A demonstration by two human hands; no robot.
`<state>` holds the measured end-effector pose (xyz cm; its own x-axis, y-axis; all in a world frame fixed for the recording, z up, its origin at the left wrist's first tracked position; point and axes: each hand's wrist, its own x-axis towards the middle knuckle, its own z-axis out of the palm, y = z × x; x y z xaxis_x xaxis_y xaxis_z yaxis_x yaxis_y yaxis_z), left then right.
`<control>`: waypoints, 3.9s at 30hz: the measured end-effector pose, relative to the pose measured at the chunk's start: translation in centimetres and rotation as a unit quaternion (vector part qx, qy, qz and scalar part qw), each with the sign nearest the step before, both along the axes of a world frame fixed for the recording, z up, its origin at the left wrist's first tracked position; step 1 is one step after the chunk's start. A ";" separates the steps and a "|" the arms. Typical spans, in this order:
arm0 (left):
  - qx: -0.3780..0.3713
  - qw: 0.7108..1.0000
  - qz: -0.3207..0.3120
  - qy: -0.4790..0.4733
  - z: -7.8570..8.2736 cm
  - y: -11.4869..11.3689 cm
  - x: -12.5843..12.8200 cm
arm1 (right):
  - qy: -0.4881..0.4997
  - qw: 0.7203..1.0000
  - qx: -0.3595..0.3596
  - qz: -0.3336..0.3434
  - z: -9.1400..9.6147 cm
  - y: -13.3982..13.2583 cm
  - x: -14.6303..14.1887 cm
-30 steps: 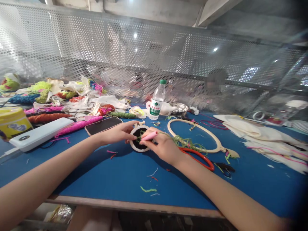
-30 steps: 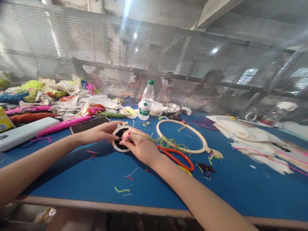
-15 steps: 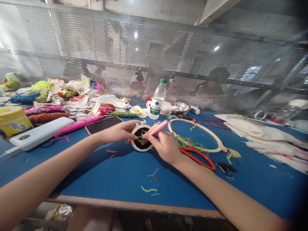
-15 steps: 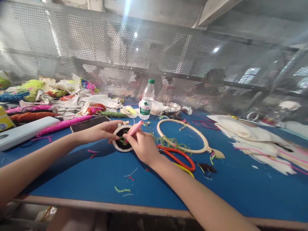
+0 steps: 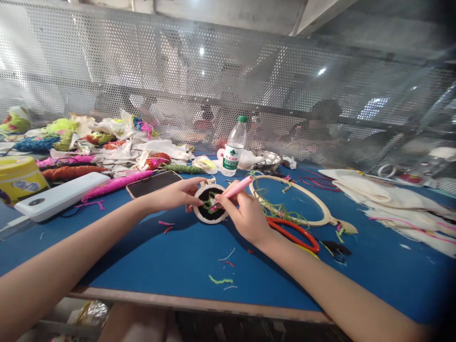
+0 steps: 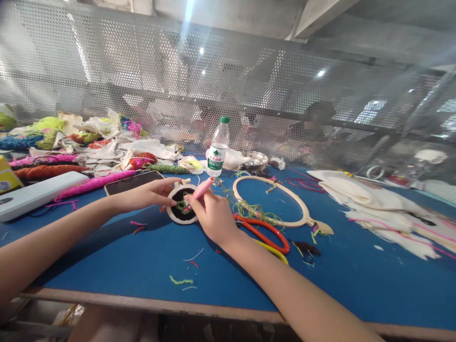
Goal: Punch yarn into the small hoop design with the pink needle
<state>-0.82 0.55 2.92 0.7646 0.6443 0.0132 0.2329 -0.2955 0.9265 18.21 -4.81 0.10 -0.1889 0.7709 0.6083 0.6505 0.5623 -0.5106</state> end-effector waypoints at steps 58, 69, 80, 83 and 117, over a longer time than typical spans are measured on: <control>0.004 1.000 -0.025 -0.003 -0.7 0.2 -0.2 | 0.057 0.997 -0.059 0.007 0.5 0.1 0.3; 0.012 1.000 -0.003 -0.001 -0.4 0.0 -0.3 | -0.025 0.997 0.061 0.029 0.8 -0.6 1.1; 0.026 1.000 -0.003 0.009 -0.4 -0.1 -0.4 | -0.027 0.994 0.100 0.035 0.8 -0.9 1.0; 0.032 0.999 -0.005 0.012 -0.5 -0.1 -0.4 | -0.037 0.992 0.116 0.035 0.8 -0.9 1.0; -0.021 0.999 -0.041 -0.010 0.2 -0.3 -0.6 | -0.123 0.978 0.167 0.000 0.2 -0.5 -0.2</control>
